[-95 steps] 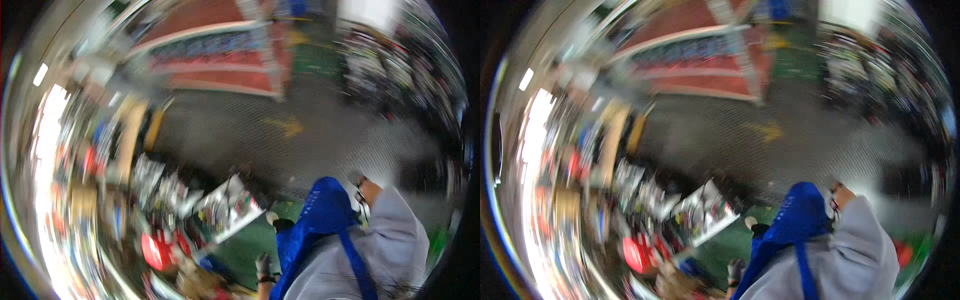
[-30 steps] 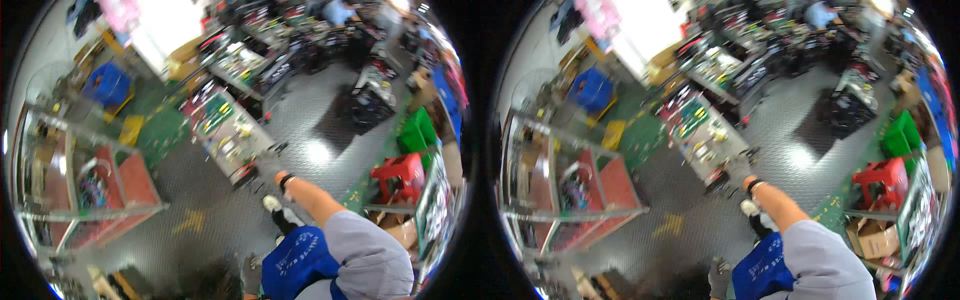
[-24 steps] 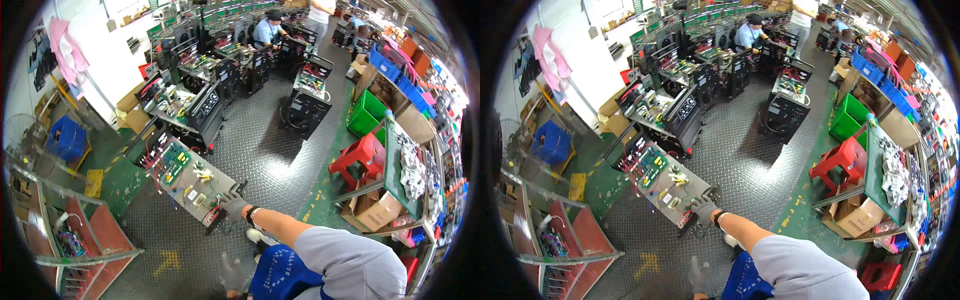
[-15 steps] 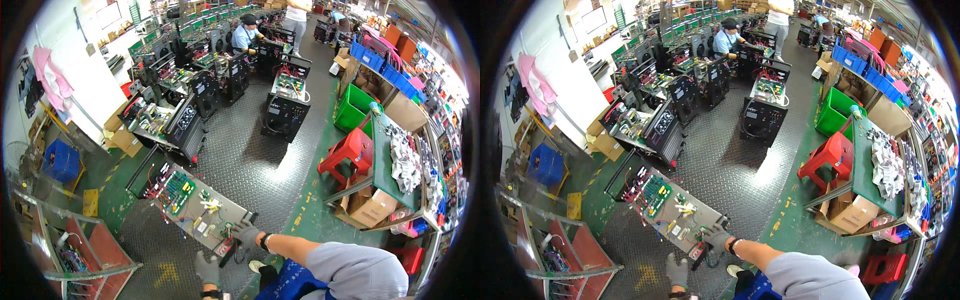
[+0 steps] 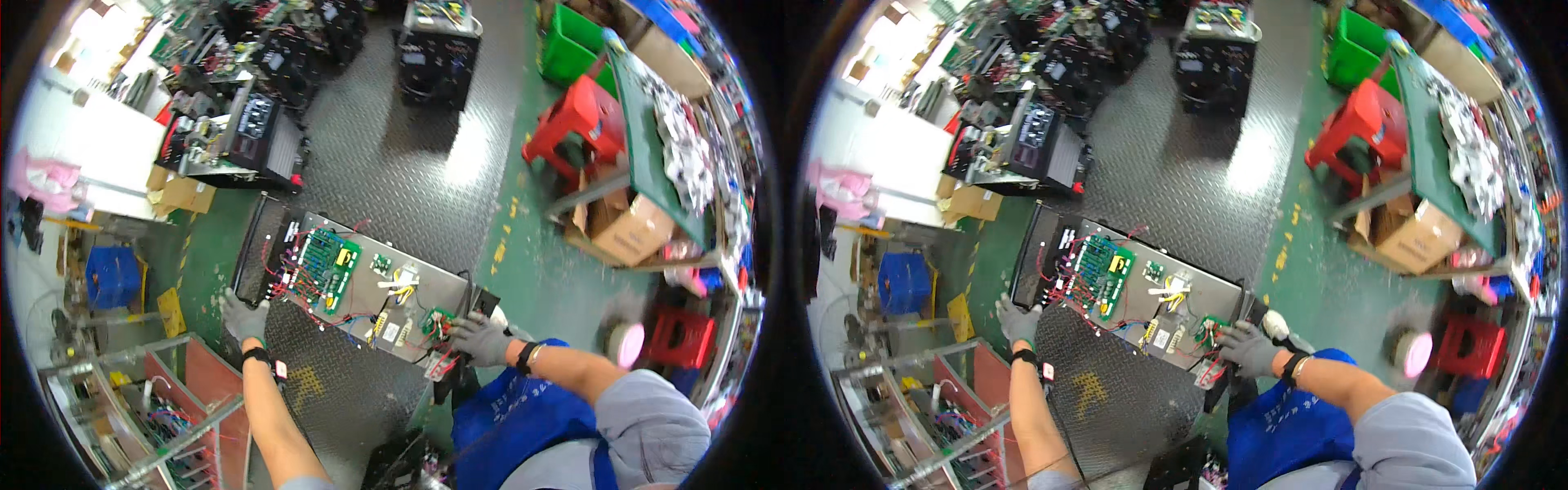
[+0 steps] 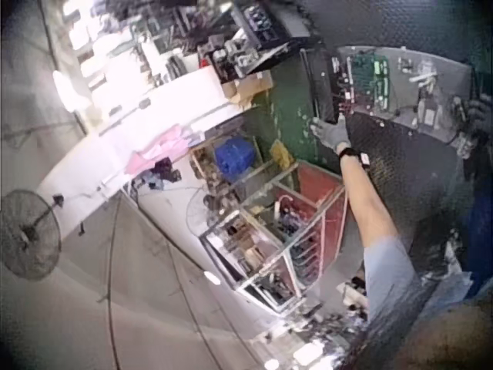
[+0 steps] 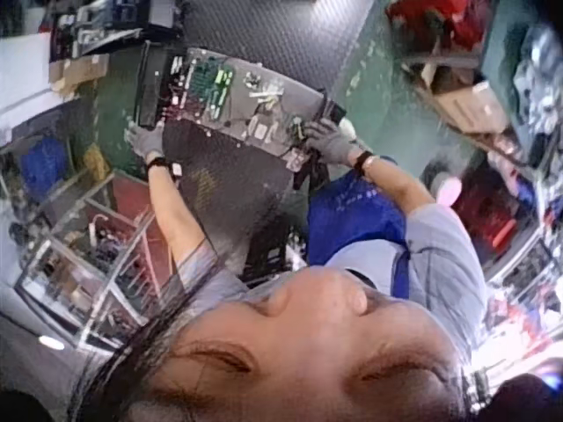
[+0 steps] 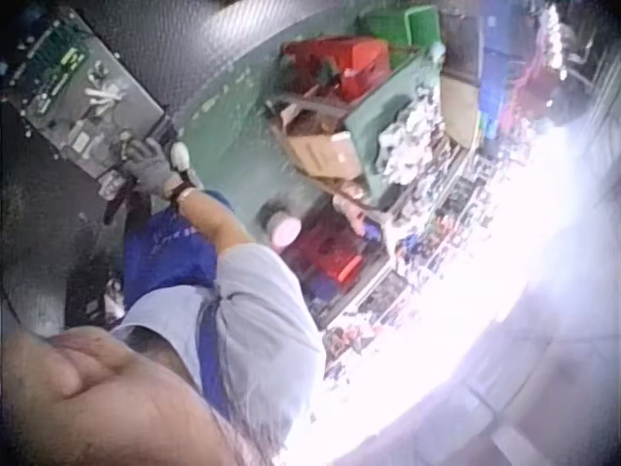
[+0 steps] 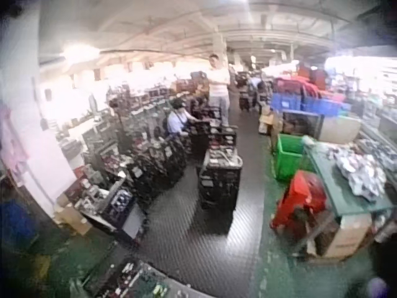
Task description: Connecting wires and assembling components on a circuit board within a large power unit housing.
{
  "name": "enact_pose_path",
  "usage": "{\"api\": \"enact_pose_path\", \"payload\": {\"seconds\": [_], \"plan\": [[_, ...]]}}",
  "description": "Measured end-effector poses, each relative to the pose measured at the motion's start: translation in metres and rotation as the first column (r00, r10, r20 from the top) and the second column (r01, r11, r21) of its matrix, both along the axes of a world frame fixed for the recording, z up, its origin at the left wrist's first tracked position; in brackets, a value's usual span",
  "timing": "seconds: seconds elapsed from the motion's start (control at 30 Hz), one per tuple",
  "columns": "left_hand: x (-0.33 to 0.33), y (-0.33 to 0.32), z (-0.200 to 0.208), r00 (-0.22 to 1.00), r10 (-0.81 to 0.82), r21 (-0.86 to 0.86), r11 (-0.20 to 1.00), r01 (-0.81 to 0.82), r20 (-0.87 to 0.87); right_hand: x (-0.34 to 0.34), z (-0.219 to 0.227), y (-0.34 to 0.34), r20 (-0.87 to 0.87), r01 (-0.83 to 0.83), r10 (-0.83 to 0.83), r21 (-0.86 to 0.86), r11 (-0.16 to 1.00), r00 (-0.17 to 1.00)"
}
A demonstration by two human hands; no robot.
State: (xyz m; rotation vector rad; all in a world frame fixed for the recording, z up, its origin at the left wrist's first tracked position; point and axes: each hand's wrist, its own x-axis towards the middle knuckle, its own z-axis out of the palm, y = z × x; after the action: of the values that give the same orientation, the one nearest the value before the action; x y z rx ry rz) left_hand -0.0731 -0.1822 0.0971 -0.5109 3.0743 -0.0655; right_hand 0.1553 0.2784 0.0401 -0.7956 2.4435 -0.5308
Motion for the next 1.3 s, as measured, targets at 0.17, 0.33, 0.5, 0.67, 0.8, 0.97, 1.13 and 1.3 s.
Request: {"api": "enact_pose_path", "payload": {"seconds": [0.17, 0.33, 0.5, 0.67, 0.8, 0.97, 1.13, 1.3], "plan": [[-0.026, 0.018, -0.02, 0.986, -0.077, 0.216, 0.975, 0.043, 0.151, 0.033, 0.001, 0.021, 0.047, 0.088, -0.087, -0.014, 0.996, 0.995], [-0.036, 0.026, -0.035, 0.998, -0.007, -0.188, 0.982, 0.018, 0.058, 0.056, -0.002, 0.027, -0.006, 0.14, -0.14, 0.007, 0.99, 0.99], [-0.041, -0.027, -0.078, 0.998, -0.06, 0.126, 0.99, 0.059, 0.002, 0.045, 0.004, 0.014, 0.107, 0.044, -0.066, 0.202, 0.979, 0.992], [-0.032, -0.002, -0.072, 0.993, 0.022, -0.049, 0.999, -0.016, 0.12, 0.062, -0.01, 0.02, -0.098, 0.131, -0.121, 0.101, 0.986, 0.988], [0.001, -0.005, -0.097, 0.969, 0.147, 0.001, 0.989, -0.15, 0.2, 0.071, -0.022, 0.051, -0.064, 0.09, -0.083, 0.132, 0.987, 0.995], [0.065, 0.024, -0.083, 0.929, 0.189, 0.049, 0.975, -0.215, 0.319, 0.103, -0.016, 0.099, 0.01, 0.011, -0.014, 0.206, 0.979, 1.0], [0.128, 0.045, -0.074, 0.924, 0.259, 0.079, 0.953, -0.291, 0.283, 0.117, -0.028, 0.136, -0.012, -0.091, 0.094, 0.162, 0.983, 0.995], [0.206, 0.059, -0.073, 0.931, 0.314, 0.128, 0.932, -0.34, 0.183, 0.131, -0.027, 0.169, -0.043, -0.199, 0.213, 0.218, 0.955, 0.976]]}}
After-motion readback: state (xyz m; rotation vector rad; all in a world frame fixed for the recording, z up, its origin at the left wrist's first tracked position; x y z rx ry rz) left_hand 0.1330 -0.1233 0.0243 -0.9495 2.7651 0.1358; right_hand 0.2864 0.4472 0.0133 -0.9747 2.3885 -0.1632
